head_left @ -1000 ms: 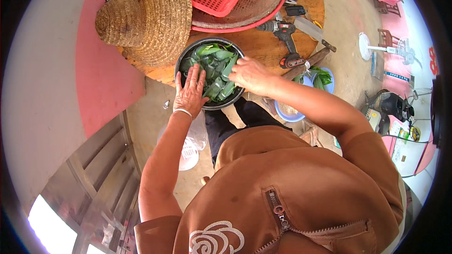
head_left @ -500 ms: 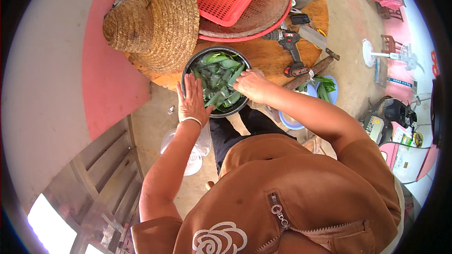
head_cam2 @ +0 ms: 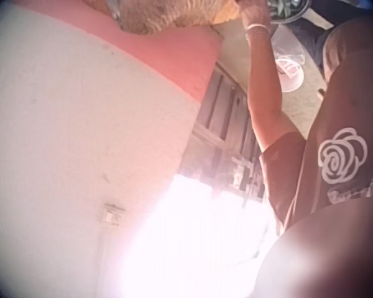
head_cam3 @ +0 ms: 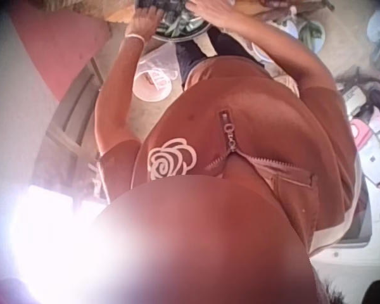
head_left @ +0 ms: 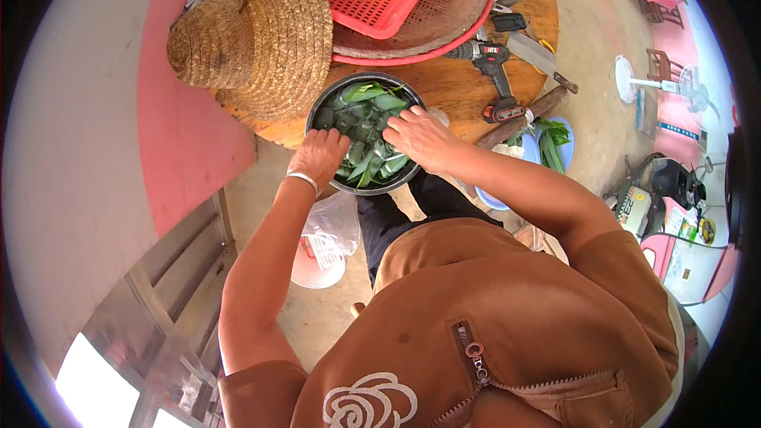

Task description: Preparing and wrapping traditional Chinese sticky rice dumplings (zongzi) in leaves.

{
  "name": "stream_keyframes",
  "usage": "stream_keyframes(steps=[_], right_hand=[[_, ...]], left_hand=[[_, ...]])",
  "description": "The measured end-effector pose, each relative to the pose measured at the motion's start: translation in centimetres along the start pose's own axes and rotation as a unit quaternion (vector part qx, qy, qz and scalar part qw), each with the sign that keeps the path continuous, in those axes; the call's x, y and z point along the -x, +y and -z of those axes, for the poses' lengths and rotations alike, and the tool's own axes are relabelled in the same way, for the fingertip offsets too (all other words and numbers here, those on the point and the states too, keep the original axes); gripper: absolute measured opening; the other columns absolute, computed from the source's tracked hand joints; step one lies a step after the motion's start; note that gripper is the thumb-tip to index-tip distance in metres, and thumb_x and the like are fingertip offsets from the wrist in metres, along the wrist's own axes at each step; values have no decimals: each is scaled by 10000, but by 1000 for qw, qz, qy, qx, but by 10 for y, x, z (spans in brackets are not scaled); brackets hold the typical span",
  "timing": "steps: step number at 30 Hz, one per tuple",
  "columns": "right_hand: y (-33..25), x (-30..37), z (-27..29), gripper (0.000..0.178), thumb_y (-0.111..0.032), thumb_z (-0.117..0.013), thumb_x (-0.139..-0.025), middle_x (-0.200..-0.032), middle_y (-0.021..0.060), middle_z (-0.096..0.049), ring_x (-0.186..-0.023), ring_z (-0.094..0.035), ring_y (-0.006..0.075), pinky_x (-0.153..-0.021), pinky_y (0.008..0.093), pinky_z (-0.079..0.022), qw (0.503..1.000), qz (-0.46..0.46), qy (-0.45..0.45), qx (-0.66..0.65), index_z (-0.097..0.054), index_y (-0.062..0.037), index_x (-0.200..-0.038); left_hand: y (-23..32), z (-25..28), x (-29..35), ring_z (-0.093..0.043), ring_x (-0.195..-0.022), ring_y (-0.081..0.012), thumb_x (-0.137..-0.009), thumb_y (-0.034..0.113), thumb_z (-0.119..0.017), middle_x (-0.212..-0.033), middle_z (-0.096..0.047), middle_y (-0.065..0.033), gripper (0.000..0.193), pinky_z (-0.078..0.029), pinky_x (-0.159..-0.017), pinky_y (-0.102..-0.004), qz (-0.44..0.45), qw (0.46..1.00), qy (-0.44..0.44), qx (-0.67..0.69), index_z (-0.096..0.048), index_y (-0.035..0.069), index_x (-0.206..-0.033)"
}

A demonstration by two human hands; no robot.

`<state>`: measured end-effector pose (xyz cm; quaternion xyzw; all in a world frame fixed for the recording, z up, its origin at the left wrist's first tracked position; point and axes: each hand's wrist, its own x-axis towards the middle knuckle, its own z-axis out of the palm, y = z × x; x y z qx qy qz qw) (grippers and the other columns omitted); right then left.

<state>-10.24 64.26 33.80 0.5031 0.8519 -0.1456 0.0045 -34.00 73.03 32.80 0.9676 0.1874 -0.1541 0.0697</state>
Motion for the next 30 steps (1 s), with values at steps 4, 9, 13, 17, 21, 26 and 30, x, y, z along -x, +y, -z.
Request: stream_keyframes(steps=[4,9,13,17,21,26,30], right_hand=[[2,-12,-17,111,-140,-577,-814,-922,61,-548,-917,-565,235,-827,370,-427,999,2,40,-24,-568,-89,-912],[-1,-1,-6,177,-130,-644,-789,-941,67,-559,-924,-560,251,-821,396,-442,991,-38,-13,-126,-569,-81,-941],[1,-14,16,136,-153,-531,-846,-921,79,-571,-982,-567,246,-858,390,-444,987,-44,136,-74,-591,-77,-940],[17,-16,3,179,-154,-537,-843,-1008,97,-602,-963,-589,260,-853,381,-458,992,-77,97,21,-600,-57,-980],[19,-1,1,191,-113,-514,-855,-1035,149,-609,-897,-637,312,-783,408,-516,995,-86,41,-29,-574,-25,-1014],[19,-26,2,193,-60,-531,-848,-1007,204,-618,-848,-659,373,-707,466,-543,982,-185,-14,-33,-556,-8,-1033],[25,-16,11,195,-80,-608,-815,-962,214,-627,-831,-653,373,-713,458,-536,983,-157,-11,-97,-583,-14,-996]], left_hand=[[-7,-1,-13,-590,-868,-221,-799,121,-606,-931,-548,-65,168,-472,-788,-339,25,999,34,8,-552,132,-958],[36,24,-11,-540,-1099,-299,-752,187,-694,-1104,-549,-133,382,-415,-956,-448,221,962,-139,82,-552,56,-1081],[74,37,-5,-166,-1441,-399,-838,408,-636,-1528,-238,-228,732,-156,-1167,-506,247,952,29,178,-387,44,-1422],[91,-4,0,-69,-1473,-373,-878,464,-593,-1592,-75,-194,879,-94,-1188,-507,287,937,-19,197,-145,93,-1538],[79,-20,11,-88,-1475,-347,-895,442,-574,-1590,-115,-170,800,-104,-1183,-524,235,957,-2,170,-197,136,-1531],[52,-8,0,-116,-1469,-336,-900,436,-578,-1576,-178,-150,718,-52,-1183,-539,192,977,-3,89,-287,167,-1499],[71,6,3,-151,-1451,-380,-847,403,-650,-1545,-260,-146,718,-94,-1174,-544,265,949,12,169,-373,122,-1448]])
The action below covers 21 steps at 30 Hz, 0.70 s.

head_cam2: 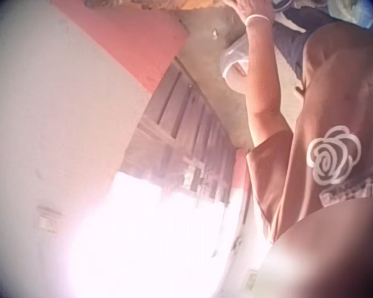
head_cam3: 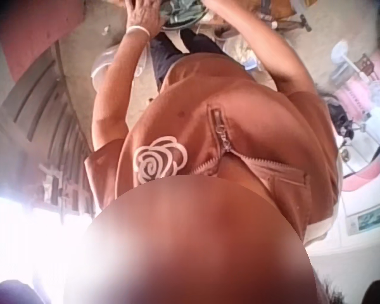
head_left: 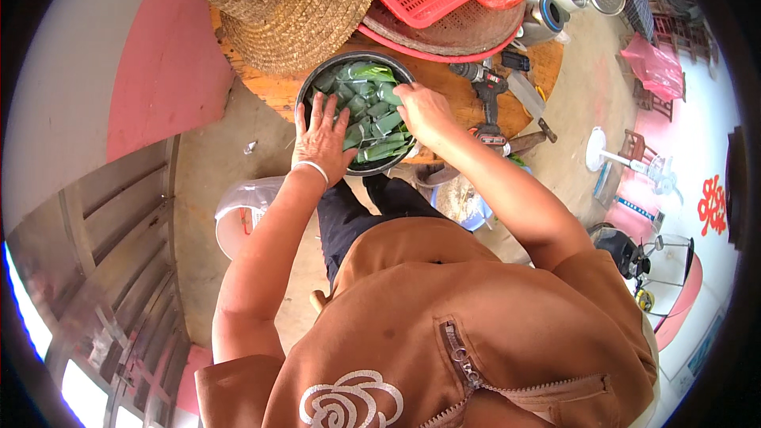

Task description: Preparing and wrapping traditional Chinese sticky rice dumplings (zongzi) in leaves.

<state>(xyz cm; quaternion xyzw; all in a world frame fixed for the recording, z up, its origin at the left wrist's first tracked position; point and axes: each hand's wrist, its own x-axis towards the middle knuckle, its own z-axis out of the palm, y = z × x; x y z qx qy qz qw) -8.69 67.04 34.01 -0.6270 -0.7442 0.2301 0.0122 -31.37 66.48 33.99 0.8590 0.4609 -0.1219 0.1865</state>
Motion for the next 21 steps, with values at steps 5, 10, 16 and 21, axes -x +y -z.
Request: stream_keyframes(steps=[5,10,16,21], right_hand=[[-17,6,10,273,-91,-691,-772,-939,162,-636,-804,-653,344,-722,443,-533,988,16,101,-115,-597,-59,-1026],[-32,-1,4,330,-45,-657,-787,-1025,134,-657,-795,-675,275,-738,381,-547,955,71,97,-273,-582,-79,-1106],[-24,0,17,230,11,-599,-798,-937,130,-682,-825,-683,257,-749,363,-553,939,65,203,-270,-636,-46,-1017],[7,16,12,237,-63,-599,-841,-1026,124,-663,-929,-655,294,-810,386,-532,969,49,144,-195,-622,-50,-1076]], left_hand=[[4,-4,-24,-472,-1237,-367,-802,244,-687,-1272,-555,-168,535,-339,-1060,-478,47,962,151,220,-522,63,-1278],[26,-19,-52,-568,-1092,-372,-780,148,-683,-1121,-618,-181,419,-458,-947,-432,34,896,192,399,-592,76,-1183],[13,-41,-66,-658,-834,-204,-845,183,-730,-963,-692,-125,293,-535,-753,-326,123,820,243,502,-658,31,-1085],[-20,-34,-78,-642,-811,-132,-832,114,-755,-941,-680,-41,316,-538,-754,-260,123,568,-15,813,-653,38,-1122]])
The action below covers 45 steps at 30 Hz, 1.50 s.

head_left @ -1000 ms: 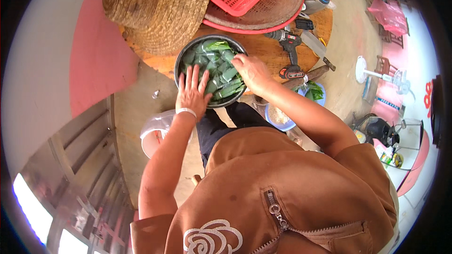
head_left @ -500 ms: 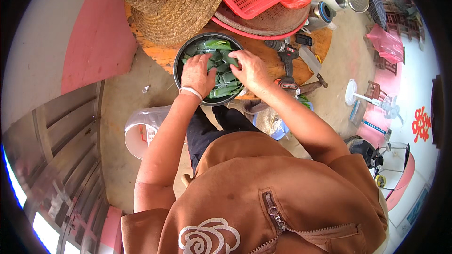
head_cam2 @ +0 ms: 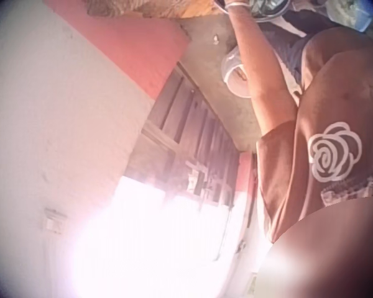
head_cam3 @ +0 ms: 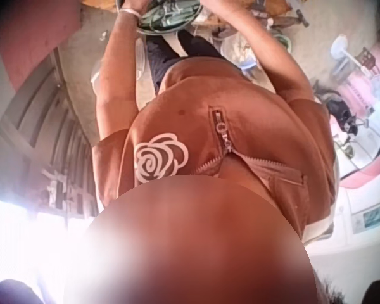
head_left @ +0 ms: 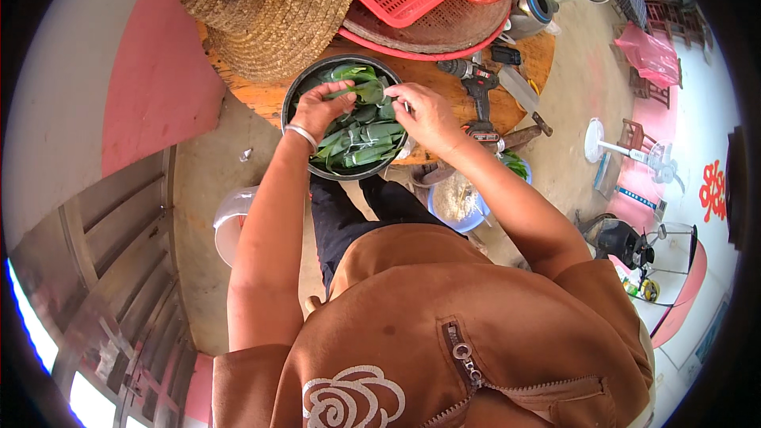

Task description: Preparing and wrapping traditional Chinese sticky rice dumplings (zongzi) in leaves.

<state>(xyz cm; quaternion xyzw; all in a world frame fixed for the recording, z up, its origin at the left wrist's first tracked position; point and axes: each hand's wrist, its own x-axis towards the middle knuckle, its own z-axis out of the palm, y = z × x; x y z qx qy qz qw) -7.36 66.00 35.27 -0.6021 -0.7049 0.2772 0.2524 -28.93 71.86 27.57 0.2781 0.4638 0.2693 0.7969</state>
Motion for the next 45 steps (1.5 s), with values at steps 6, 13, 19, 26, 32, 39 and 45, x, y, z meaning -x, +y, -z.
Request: stream_keyframes(steps=[6,13,19,26,32,39,45], right_hand=[[4,-14,-31,381,-72,-553,-844,-1210,203,-590,-1052,-599,358,-907,427,-501,981,77,-64,165,-565,-59,-1224],[25,-17,-50,477,-111,-448,-898,-1291,230,-539,-1088,-589,332,-936,411,-487,956,89,-115,254,-411,53,-1345],[-25,-26,-20,333,-147,-571,-867,-1118,164,-574,-1060,-580,297,-935,389,-475,943,69,-192,262,-542,23,-1151],[6,-14,-25,365,-221,-791,-690,-1027,97,-583,-1054,-566,308,-887,418,-469,932,121,-286,188,-611,-56,-962],[21,-22,-35,352,-193,-788,-689,-921,115,-626,-945,-610,324,-798,437,-490,907,127,-362,171,-610,-60,-962],[23,-30,-40,276,-152,-748,-726,-870,159,-633,-885,-644,348,-742,452,-515,908,120,-371,157,-640,-32,-949],[-3,-7,-11,355,-225,-789,-712,-951,153,-615,-912,-637,338,-766,437,-514,940,83,-289,159,-637,-24,-962]], left_hand=[[29,-15,-2,-675,-885,-286,-771,305,-773,-976,-697,-158,400,-524,-805,-376,-163,774,180,-584,-690,80,-1091],[11,-31,41,-175,-1455,-334,-870,507,-590,-1570,-207,-142,841,-157,-1167,-520,-192,553,43,-810,-261,58,-1500],[14,-20,43,-131,-1465,-352,-832,676,-516,-1589,-148,-159,984,-102,-1184,-504,-102,521,28,-847,-188,62,-1528],[7,-14,70,-154,-1460,-340,-855,631,-529,-1564,-218,-135,959,-91,-1180,-535,-98,493,-69,-862,-169,45,-1524],[11,-11,83,-376,-1321,-331,-881,397,-617,-1419,-377,-134,660,-296,-1111,-489,-164,542,-40,-823,-410,49,-1401],[4,8,80,-546,-1074,-325,-802,138,-707,-1198,-452,-130,463,-532,-877,-412,-179,678,-21,-713,-535,100,-1230],[22,14,111,-524,-1042,-284,-775,215,-741,-1072,-549,-83,357,-423,-924,-405,-201,670,10,-714,-625,95,-1091]])
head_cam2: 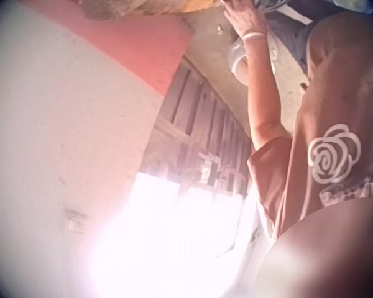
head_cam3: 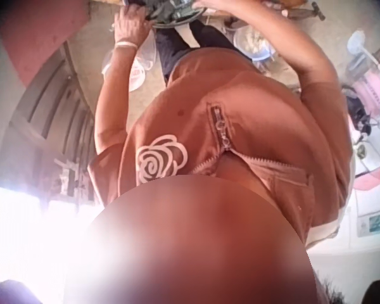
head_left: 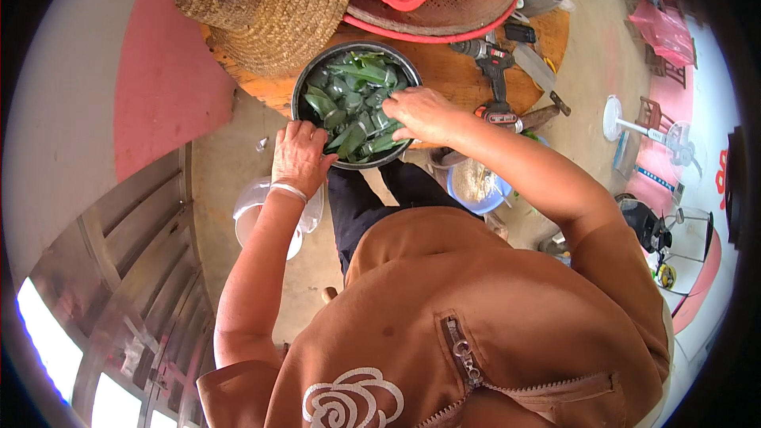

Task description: Preparing and wrapping traditional Chinese sticky rice dumplings (zongzi) in leaves.

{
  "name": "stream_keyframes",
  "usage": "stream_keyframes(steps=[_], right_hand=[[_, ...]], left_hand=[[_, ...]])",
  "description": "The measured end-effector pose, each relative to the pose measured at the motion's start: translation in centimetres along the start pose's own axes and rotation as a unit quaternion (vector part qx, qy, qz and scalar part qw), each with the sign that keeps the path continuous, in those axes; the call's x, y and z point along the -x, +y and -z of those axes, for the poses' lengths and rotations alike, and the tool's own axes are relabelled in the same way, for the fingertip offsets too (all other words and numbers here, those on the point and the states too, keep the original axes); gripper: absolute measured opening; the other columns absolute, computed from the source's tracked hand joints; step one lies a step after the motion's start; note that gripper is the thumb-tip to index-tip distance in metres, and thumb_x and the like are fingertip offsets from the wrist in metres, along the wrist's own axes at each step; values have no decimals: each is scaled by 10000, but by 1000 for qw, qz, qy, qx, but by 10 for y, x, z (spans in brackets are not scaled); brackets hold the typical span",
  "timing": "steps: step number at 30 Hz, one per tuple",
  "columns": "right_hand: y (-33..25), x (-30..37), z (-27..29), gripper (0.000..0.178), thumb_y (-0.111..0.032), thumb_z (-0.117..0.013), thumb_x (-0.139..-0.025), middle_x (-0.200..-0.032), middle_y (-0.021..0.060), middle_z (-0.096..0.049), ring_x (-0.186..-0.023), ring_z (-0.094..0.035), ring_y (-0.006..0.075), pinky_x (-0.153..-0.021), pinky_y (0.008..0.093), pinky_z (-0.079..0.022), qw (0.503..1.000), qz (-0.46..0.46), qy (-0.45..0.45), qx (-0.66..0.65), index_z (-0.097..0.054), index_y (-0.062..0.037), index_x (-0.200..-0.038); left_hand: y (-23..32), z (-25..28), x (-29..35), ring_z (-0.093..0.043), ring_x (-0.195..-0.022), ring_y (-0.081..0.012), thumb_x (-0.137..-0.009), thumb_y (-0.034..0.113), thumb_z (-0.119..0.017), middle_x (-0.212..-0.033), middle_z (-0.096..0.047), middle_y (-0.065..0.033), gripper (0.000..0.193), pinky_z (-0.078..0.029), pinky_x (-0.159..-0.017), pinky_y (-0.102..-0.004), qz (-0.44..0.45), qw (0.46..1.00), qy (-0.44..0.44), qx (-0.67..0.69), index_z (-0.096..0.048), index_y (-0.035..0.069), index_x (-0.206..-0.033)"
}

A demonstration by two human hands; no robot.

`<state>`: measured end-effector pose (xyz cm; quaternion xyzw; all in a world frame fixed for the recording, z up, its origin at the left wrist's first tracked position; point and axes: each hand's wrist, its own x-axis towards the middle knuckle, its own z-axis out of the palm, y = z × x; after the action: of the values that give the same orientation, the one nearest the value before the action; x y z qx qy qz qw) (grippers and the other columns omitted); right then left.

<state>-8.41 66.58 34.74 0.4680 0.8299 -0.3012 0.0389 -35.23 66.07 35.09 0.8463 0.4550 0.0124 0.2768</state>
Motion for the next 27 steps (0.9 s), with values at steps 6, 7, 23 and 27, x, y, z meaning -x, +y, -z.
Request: stream_keyframes(steps=[6,7,23,27], right_hand=[[-8,-14,-11,443,-260,-813,-679,-963,143,-624,-966,-619,309,-800,387,-504,990,26,-74,121,-608,-17,-987],[-6,-17,-10,440,-250,-816,-671,-957,149,-626,-930,-636,304,-772,379,-506,987,56,-54,138,-612,-21,-987],[40,-18,-28,280,-137,-714,-722,-973,120,-575,-932,-603,324,-795,424,-508,993,79,40,73,-564,-55,-943],[34,-12,-22,336,-140,-749,-672,-908,91,-568,-951,-556,279,-825,407,-467,990,105,55,71,-570,-68,-947]], left_hand=[[24,2,-25,-540,-1036,-252,-789,334,-726,-930,-653,-60,231,-342,-970,-401,-1,953,-205,-225,-717,123,-880],[26,4,-27,-543,-1047,-241,-812,334,-712,-932,-669,-67,225,-359,-952,-384,-2,948,-216,-234,-721,124,-891],[57,-25,-38,-569,-1086,-327,-726,357,-801,-1122,-562,-160,521,-501,-896,-404,139,970,-161,-120,-586,34,-1074],[54,-38,-30,-551,-1074,-340,-725,290,-798,-1107,-530,-164,478,-490,-906,-416,162,974,-104,-115,-569,15,-1043]])
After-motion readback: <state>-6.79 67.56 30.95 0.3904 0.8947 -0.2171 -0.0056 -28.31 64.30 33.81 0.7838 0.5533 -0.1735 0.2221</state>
